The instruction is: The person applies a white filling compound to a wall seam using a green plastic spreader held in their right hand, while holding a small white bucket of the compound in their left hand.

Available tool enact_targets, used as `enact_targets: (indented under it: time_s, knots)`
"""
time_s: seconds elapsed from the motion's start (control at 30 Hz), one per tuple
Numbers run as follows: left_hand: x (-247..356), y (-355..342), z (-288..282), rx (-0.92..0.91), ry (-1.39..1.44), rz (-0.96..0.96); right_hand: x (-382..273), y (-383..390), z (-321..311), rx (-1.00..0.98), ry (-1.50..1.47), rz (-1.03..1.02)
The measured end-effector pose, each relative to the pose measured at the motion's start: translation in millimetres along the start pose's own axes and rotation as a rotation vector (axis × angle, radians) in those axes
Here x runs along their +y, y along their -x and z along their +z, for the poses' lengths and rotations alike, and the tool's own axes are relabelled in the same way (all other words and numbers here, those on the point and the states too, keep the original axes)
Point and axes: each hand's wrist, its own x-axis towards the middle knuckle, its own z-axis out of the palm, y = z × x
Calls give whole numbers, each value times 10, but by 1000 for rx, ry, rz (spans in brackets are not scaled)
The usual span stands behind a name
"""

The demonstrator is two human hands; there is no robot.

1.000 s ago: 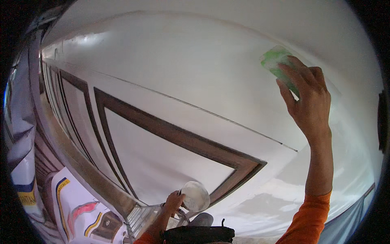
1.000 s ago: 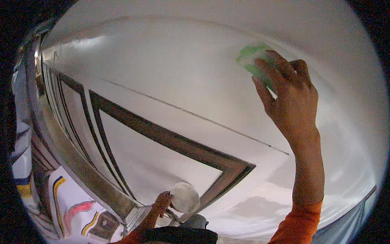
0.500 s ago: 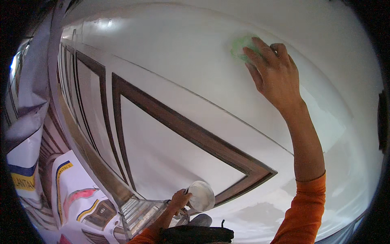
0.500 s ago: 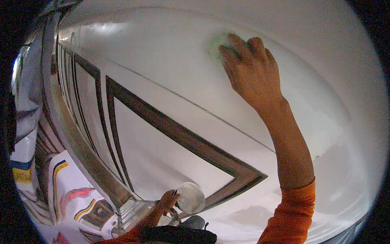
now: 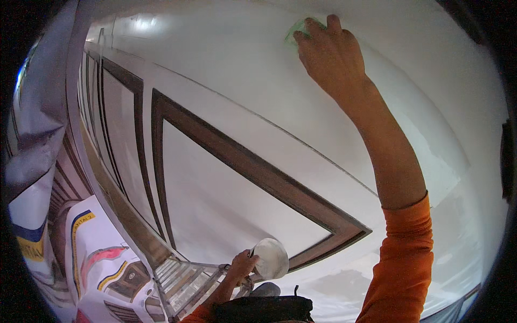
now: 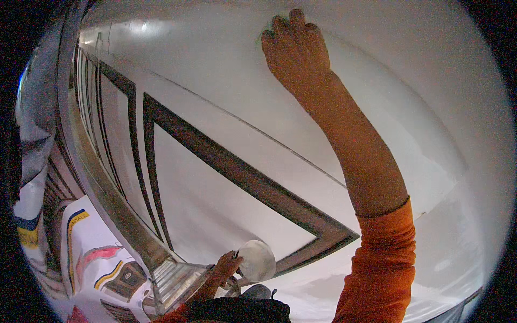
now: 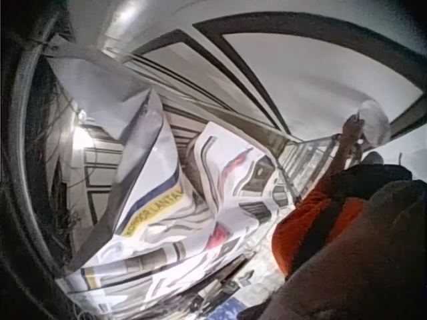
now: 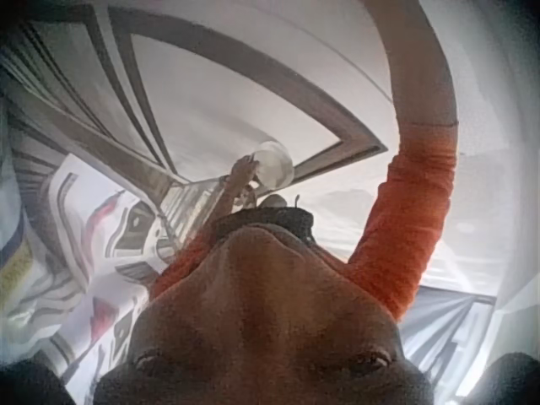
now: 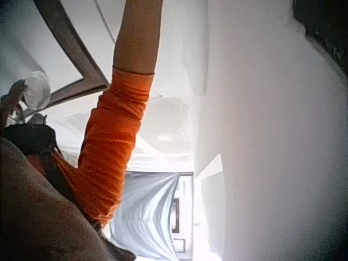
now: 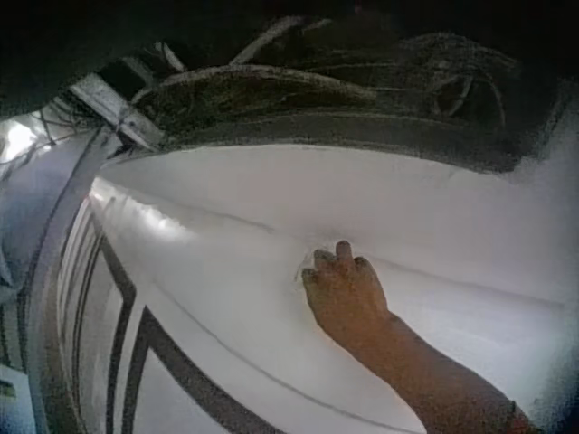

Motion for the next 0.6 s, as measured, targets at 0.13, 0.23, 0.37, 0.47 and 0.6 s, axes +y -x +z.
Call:
enact_targets:
  time_s: [0.13,0.23,0.37,0.47,0.6]
  knots:
    - [-126,-19,-9,64,-70,106,-117,-206,-82,-104,111,-39]
    - [-104,-30,51,107,-82,88,-106,-148,129,123,129,-92]
    - [-22,36,-3,41,47,40,-64,-344,33,-306,59,-60]
    - [-215,0,11,78,55,43,-96,-408,-289,-459,214,-207]
    - [77,139,-85,42,60,42,-3,-386,-388,-696,189,-135]
